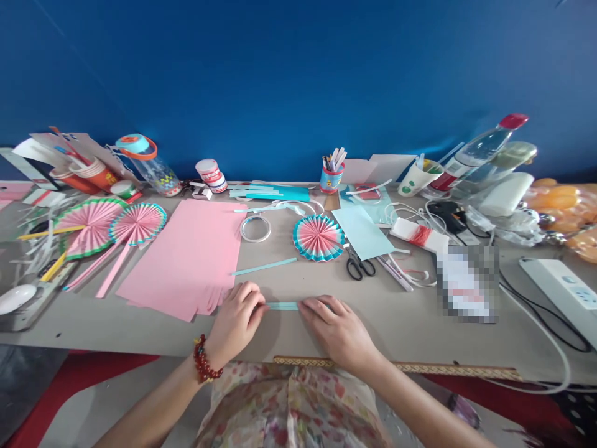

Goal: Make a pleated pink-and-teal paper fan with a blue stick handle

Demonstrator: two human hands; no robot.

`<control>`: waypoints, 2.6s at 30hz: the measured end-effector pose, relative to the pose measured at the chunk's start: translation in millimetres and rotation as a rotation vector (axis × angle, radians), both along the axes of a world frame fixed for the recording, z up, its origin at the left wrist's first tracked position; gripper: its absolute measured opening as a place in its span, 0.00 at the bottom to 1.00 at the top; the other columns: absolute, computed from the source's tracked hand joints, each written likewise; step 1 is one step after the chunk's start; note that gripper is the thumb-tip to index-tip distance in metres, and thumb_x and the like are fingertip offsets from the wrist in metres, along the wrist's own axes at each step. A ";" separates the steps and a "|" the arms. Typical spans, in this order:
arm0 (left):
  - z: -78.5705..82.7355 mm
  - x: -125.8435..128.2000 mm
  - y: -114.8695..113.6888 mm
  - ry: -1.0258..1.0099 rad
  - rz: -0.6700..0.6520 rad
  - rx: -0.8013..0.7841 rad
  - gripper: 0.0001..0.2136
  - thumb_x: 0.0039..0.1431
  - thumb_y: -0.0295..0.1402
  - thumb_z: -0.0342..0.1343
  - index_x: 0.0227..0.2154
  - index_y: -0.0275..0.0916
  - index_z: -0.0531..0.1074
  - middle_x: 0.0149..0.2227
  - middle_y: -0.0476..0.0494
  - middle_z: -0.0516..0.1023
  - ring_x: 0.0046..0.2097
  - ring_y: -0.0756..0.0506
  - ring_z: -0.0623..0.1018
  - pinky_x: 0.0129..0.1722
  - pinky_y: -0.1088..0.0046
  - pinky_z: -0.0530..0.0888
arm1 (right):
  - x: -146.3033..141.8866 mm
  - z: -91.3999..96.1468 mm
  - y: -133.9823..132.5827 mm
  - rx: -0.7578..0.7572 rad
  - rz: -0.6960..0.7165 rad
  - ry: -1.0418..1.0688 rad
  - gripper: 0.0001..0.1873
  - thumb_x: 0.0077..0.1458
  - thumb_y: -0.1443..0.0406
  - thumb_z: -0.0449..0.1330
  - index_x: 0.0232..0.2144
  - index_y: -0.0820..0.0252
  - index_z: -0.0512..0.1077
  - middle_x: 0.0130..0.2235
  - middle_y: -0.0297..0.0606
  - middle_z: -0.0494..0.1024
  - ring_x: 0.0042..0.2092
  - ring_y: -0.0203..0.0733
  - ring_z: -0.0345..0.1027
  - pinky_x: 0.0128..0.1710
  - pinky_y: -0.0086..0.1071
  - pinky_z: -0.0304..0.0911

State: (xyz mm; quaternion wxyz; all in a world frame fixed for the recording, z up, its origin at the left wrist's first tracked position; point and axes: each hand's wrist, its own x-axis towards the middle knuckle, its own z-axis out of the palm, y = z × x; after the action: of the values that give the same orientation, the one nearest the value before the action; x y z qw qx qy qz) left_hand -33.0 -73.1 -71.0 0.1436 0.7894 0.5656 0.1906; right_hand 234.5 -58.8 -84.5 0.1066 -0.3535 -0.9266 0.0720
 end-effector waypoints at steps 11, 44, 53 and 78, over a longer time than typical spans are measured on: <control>-1.9 -1.2 0.9 0.060 -0.005 0.011 0.04 0.67 0.29 0.49 0.35 0.40 0.65 0.41 0.44 0.70 0.41 0.43 0.70 0.41 0.64 0.68 | -1.3 3.6 0.8 0.010 -0.006 0.007 0.23 0.62 0.70 0.54 0.59 0.59 0.67 0.55 0.43 0.74 0.53 0.49 0.63 0.49 0.41 0.64; 2.8 21.8 -27.9 0.395 -0.320 0.175 0.38 0.66 0.54 0.41 0.69 0.29 0.48 0.69 0.31 0.54 0.71 0.37 0.51 0.69 0.49 0.43 | -3.8 4.5 0.1 0.046 -0.018 0.008 0.20 0.63 0.68 0.56 0.57 0.57 0.68 0.54 0.43 0.75 0.52 0.48 0.64 0.48 0.41 0.65; 7.5 0.1 -59.5 0.341 -0.024 0.186 0.34 0.65 0.47 0.50 0.67 0.31 0.51 0.68 0.27 0.55 0.69 0.32 0.56 0.65 0.46 0.57 | -3.1 2.2 -0.1 0.065 -0.017 0.016 0.20 0.63 0.69 0.55 0.58 0.57 0.68 0.54 0.42 0.75 0.53 0.48 0.64 0.47 0.41 0.65; 3.2 35.8 11.6 0.285 -0.300 0.158 0.10 0.68 0.26 0.47 0.32 0.39 0.71 0.38 0.43 0.74 0.40 0.43 0.73 0.40 0.64 0.71 | -4.2 2.3 27.5 0.190 0.072 0.041 0.07 0.64 0.69 0.55 0.34 0.60 0.71 0.37 0.38 0.74 0.41 0.42 0.64 0.42 0.34 0.60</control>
State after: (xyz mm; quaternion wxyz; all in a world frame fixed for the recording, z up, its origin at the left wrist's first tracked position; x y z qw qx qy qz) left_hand 2.8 -61.5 -67.9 0.0268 0.8924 0.4398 0.0974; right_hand 230.3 -31.3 -82.3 0.1560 -0.3067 -0.9389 -0.0055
